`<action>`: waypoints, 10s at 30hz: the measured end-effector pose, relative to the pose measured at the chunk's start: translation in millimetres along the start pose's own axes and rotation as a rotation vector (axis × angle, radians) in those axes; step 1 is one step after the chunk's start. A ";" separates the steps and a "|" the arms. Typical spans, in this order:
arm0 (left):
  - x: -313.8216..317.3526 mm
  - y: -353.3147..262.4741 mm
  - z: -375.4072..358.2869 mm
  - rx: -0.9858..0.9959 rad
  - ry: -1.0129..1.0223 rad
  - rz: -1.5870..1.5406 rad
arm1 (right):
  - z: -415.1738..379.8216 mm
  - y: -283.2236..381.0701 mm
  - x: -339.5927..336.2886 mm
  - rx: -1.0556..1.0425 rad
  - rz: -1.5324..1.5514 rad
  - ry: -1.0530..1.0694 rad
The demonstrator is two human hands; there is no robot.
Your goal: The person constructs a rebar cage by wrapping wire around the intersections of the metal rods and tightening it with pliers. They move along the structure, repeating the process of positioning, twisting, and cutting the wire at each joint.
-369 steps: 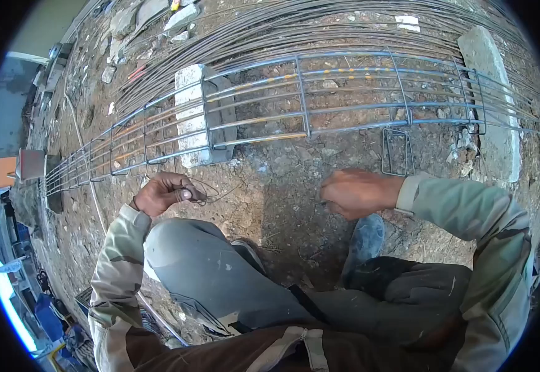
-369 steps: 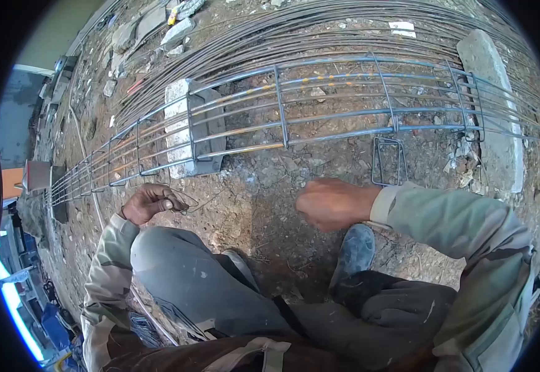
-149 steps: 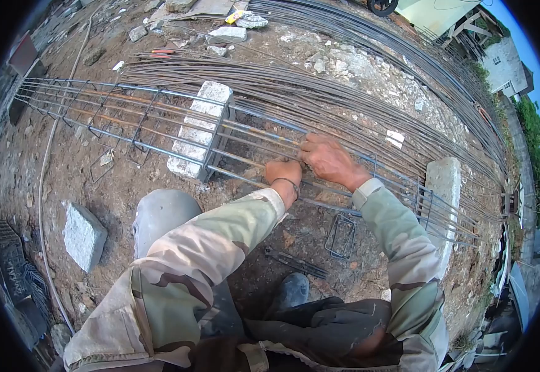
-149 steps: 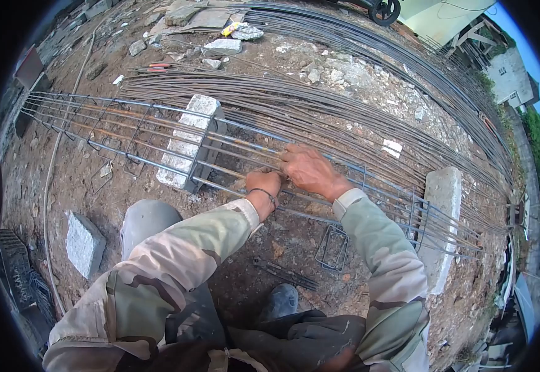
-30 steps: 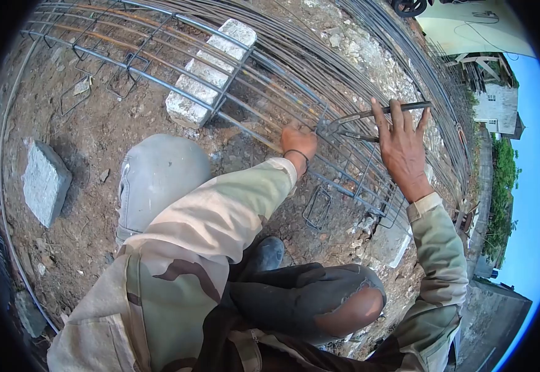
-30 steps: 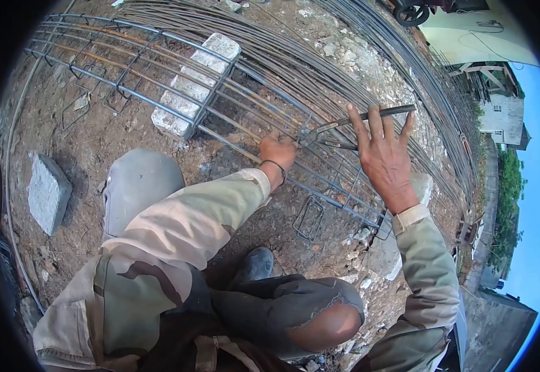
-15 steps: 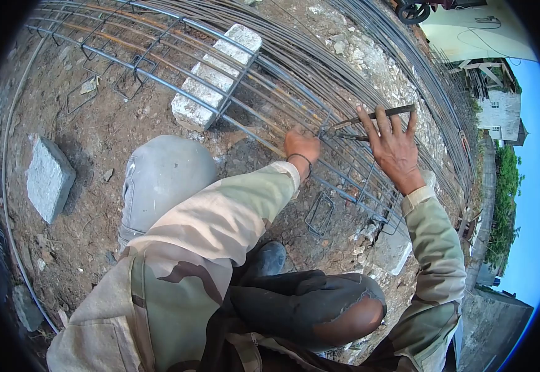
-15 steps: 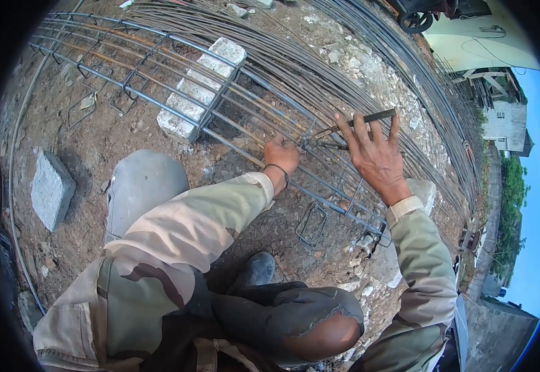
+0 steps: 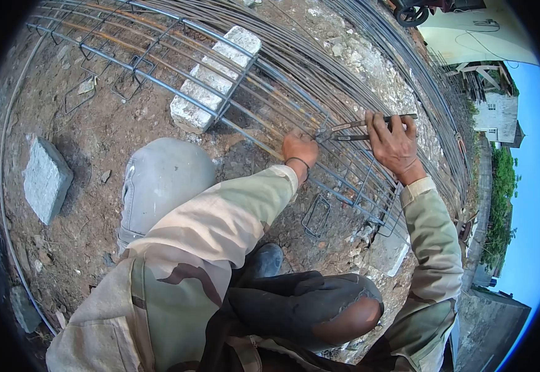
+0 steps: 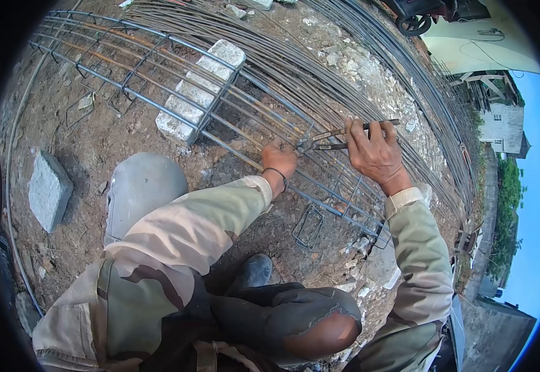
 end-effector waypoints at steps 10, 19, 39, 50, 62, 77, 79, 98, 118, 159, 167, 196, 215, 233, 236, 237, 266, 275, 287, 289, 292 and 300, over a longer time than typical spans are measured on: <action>11.1 44.7 25.7 -0.020 0.043 -0.087 | 43.9 10.1 -0.4 -0.253 0.220 0.787; 9.2 19.9 2.8 -0.012 0.122 -0.208 | -58.9 41.8 22.0 0.267 0.561 1.076; 19.2 39.5 10.9 -0.008 0.121 -0.328 | -20.0 12.2 39.1 0.396 1.186 1.700; 20.1 31.7 7.5 -0.150 0.214 -0.367 | 60.7 -15.1 -26.5 -0.374 0.213 0.303; 16.1 30.0 7.6 -0.086 0.128 -0.194 | 41.2 -8.3 26.8 -0.175 0.760 1.397; 22.7 59.8 14.5 -0.052 0.058 -0.254 | 31.4 -17.1 35.7 0.249 0.929 1.748; 27.1 61.1 19.4 -0.036 0.071 -0.205 | 27.8 -20.0 48.8 0.155 0.863 1.596; 19.3 41.8 10.6 -0.055 0.067 -0.221 | 74.9 -18.4 -11.0 -0.531 0.183 0.386; 11.9 36.3 6.9 -0.106 0.025 -0.229 | 83.3 -20.0 -24.6 -0.630 0.207 0.244; 20.1 -69.4 -14.3 -0.218 0.375 0.164 | -137.9 313.1 -52.5 0.275 1.297 0.818; 21.6 -136.6 -52.8 0.057 0.456 0.243 | 38.1 383.1 -108.5 0.615 1.995 0.061; -32.7 61.5 -166.2 -0.032 0.723 0.690 | -176.4 277.9 -48.0 2.413 1.881 -0.558; 33.0 69.5 -244.7 0.667 1.381 0.869 | -269.5 221.7 -58.1 2.371 1.399 -0.572; 82.2 35.1 -95.6 -0.257 0.869 0.322 | -172.4 205.3 -25.2 2.171 2.550 -0.186; 84.0 22.3 -90.3 -0.126 0.855 0.380 | -164.0 208.4 -29.3 2.187 2.621 -0.228; 85.2 13.5 -89.8 -0.005 0.858 0.421 | -162.1 213.8 -28.3 2.175 2.634 -0.228; 82.7 26.4 -134.1 0.365 0.660 0.546 | -226.7 186.5 -15.7 2.171 1.705 -0.427; 105.3 3.4 -186.2 0.897 0.863 0.715 | -233.9 201.0 -6.3 2.029 1.772 -0.016; 120.8 -24.4 -215.6 1.027 1.198 0.636 | -231.8 192.1 -16.9 2.090 2.009 -0.406; 115.8 9.0 -211.6 0.664 1.216 0.592 | -235.0 192.3 -9.1 2.128 1.990 -0.453; 105.1 13.8 -213.9 0.789 1.193 0.650 | -241.6 185.9 7.2 2.116 1.900 -0.344; 83.6 -11.4 -80.5 0.566 0.593 0.465 | -254.8 178.9 34.2 2.061 1.993 -0.088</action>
Point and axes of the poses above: each hand's wrist, its own z-axis towards the middle knuckle, its own x-axis out of the palm, y = z × x, the point moved 7 cm from there along z, towards the middle knuckle, and after that the axes turned 12 degrees about -z, right-handed, at the moved point
